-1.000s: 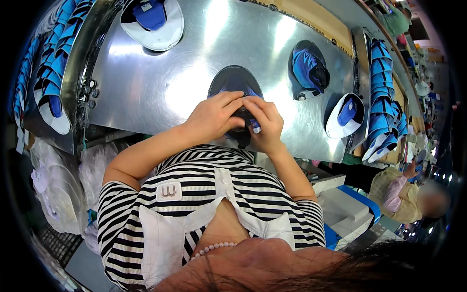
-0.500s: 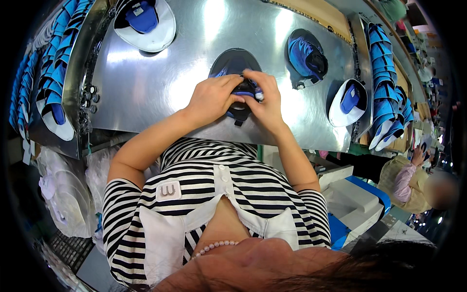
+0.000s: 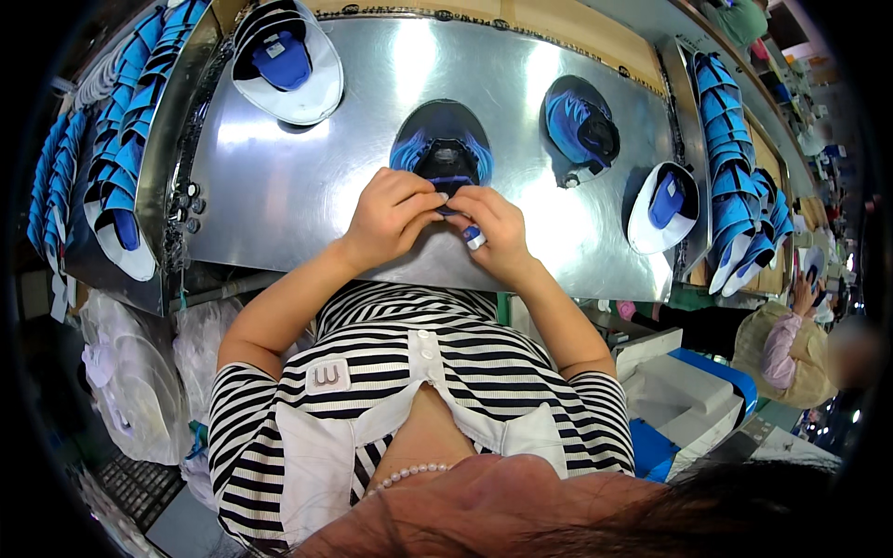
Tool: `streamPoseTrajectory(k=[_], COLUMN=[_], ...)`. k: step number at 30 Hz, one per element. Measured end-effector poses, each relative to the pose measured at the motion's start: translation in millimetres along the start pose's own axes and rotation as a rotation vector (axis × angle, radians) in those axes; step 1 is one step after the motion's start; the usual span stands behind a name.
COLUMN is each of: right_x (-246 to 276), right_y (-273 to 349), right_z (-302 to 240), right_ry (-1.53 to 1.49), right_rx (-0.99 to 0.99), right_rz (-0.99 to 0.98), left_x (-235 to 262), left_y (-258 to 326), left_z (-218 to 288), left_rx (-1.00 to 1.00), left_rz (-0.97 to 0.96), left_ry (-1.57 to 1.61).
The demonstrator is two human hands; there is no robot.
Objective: The person uses a marking pen to draw precise white lines on the back of blue and black shoe uppers, then organizes the uppers into stacks and moves them on a metal worktable.
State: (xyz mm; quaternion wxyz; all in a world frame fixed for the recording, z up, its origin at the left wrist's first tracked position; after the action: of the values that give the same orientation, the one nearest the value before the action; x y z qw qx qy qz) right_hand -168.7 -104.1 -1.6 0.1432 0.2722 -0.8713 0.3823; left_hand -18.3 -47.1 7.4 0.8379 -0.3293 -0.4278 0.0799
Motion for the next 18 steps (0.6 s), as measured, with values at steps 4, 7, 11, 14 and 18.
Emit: streamPoseTrajectory(k=[4, 7, 11, 14, 18], right_x=[22, 31, 49, 47, 33], right_y=[-43, -67, -81, -88, -91], right_z=[-12, 1, 23, 35, 34], right_ry=[-0.166, -0.489, -0.792, -0.883, -0.906], right_rx=[-0.172, -0.592, -0.808, -0.815, -0.837], right_rz=[0.061, 0.028, 0.043, 0.048, -0.007], left_x=[18, 14, 40, 61, 59], left_y=[-45, -70, -86, -78, -64], left_z=[-8, -29, -16, 9, -1], left_rx=[0.331, 0.611, 0.298, 0.052, 0.061], left_rz=[-0.014, -0.247, -0.280, -0.225, -0.116], left_ry=[0.294, 0.693, 0.489, 0.098, -0.123])
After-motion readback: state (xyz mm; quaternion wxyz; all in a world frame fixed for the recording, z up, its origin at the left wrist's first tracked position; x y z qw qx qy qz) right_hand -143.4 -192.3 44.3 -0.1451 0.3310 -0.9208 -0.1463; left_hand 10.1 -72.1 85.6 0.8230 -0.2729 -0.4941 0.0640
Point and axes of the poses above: each hand's wrist, its own y-axis away from the middle knuckle, its own x-axis out of the back of the hand, z = x × y, the point moved 6 cm from there along -y, towards the middle knuckle, and after that the axes turned 6 degrees about -y, right-handed, at the moved point
